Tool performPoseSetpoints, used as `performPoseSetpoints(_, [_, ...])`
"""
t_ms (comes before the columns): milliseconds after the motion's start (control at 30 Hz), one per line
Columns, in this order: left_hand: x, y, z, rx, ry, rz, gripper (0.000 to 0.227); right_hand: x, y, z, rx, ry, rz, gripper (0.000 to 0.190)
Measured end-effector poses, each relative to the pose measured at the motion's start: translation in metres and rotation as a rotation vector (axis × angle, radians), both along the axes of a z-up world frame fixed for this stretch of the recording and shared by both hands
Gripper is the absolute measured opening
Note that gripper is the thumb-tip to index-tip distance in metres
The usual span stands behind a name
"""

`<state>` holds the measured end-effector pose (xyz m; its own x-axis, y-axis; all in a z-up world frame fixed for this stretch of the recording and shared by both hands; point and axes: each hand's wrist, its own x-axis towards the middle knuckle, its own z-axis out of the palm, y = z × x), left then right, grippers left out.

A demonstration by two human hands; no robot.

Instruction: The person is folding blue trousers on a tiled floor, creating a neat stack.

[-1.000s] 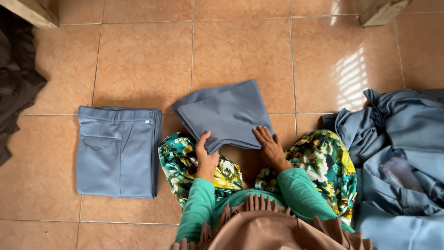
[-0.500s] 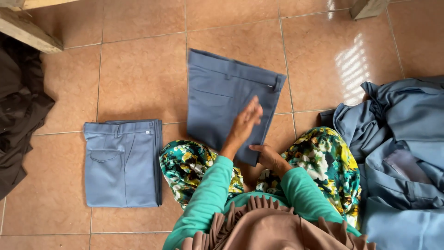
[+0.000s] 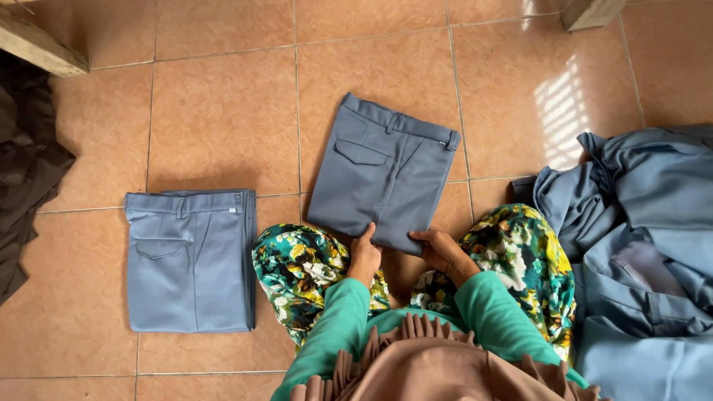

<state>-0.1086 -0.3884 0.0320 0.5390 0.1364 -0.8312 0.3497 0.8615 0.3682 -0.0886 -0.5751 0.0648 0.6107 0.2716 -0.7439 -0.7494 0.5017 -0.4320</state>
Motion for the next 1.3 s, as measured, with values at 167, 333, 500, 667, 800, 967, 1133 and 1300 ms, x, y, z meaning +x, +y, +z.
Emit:
performPoseSetpoints(167, [0.001,-0.008,0.020,0.267,-0.099,-0.062,0.066,0.025,-0.013,-0.002,-0.017,0.065,-0.053,0.073])
performPoseSetpoints(333, [0.004,0.013,0.099,0.369,-0.194,-0.113,0.060,0.077,-0.022,-0.003,-0.064,-0.025,-0.045,0.086])
performPoseSetpoints(500, [0.003,0.063,0.168,0.231,-0.280,-0.032,0.062,0.124,-0.025,-0.035,-0.200,-0.019,-0.201,0.052])
performPoseSetpoints(667, [0.010,0.158,0.181,0.191,-0.336,0.202,0.047,0.153,0.091,0.084,-0.236,-0.162,-0.106,0.022])
performPoseSetpoints(800, [-0.020,0.250,0.228,0.285,-0.469,0.407,0.040,0.159,0.218,0.189,-0.196,-0.402,0.011,0.032])
performPoseSetpoints(967, [-0.114,0.355,0.204,0.504,-0.377,0.664,0.045,0.174,0.351,0.135,0.121,-0.694,0.249,0.072])
performPoseSetpoints(1133, [-0.190,0.386,0.168,0.647,-0.137,0.825,0.055,0.086,0.457,0.119,-0.016,-0.571,0.368,0.080])
performPoseSetpoints(1300, [-0.228,0.373,0.103,0.557,0.187,0.703,0.062,0.083,0.473,-0.032,-0.373,-0.430,0.508,0.088])
